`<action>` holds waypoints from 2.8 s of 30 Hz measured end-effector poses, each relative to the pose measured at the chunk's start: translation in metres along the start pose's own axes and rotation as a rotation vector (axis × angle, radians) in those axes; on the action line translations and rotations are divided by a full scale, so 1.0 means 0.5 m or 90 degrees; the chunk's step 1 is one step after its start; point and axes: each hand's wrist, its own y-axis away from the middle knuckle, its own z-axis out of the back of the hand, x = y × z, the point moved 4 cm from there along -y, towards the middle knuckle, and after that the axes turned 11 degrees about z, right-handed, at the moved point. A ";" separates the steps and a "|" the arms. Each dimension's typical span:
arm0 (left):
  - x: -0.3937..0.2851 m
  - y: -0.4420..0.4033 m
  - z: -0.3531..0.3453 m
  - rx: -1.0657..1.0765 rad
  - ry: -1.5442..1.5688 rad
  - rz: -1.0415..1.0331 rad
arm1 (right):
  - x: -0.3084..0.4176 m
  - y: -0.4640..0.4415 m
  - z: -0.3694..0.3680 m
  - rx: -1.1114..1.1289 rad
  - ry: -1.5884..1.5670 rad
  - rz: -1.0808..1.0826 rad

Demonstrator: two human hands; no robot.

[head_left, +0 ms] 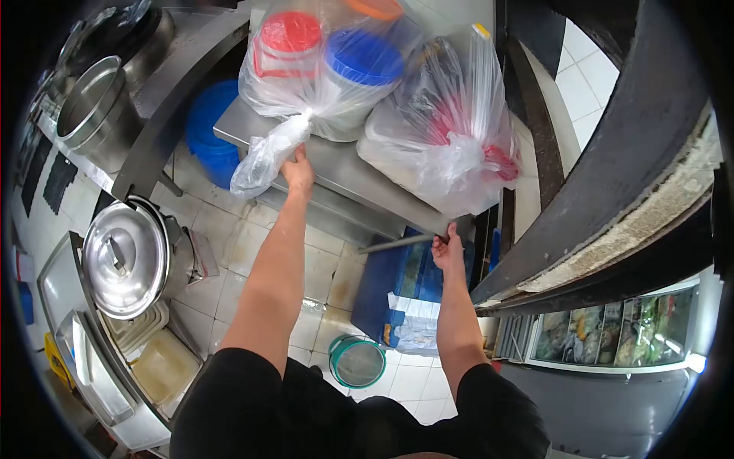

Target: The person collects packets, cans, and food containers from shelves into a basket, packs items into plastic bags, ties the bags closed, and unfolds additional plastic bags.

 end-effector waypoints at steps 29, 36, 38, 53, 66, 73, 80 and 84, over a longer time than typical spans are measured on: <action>0.053 -0.103 -0.050 0.064 0.100 0.019 | 0.051 -0.060 -0.027 0.027 0.002 0.043; 0.031 -0.070 -0.027 0.211 0.140 0.194 | 0.043 -0.055 -0.025 0.004 0.070 0.013; 0.047 -0.081 -0.028 0.295 0.178 0.194 | 0.035 -0.053 -0.024 0.008 0.075 0.020; 0.064 -0.076 -0.014 0.342 0.165 0.257 | -0.042 -0.057 0.001 -0.129 -0.033 0.062; 0.034 -0.072 0.024 0.334 0.001 0.327 | -0.087 -0.002 -0.075 -0.066 -0.345 0.189; -0.011 -0.049 0.105 0.391 0.042 0.325 | -0.172 0.177 -0.066 -0.059 -0.352 0.137; -0.038 -0.016 0.197 0.322 0.075 0.344 | -0.265 0.322 -0.042 -0.024 -0.320 0.077; -0.069 0.024 0.263 0.254 0.008 0.339 | -0.293 0.427 -0.043 -0.062 -0.328 0.063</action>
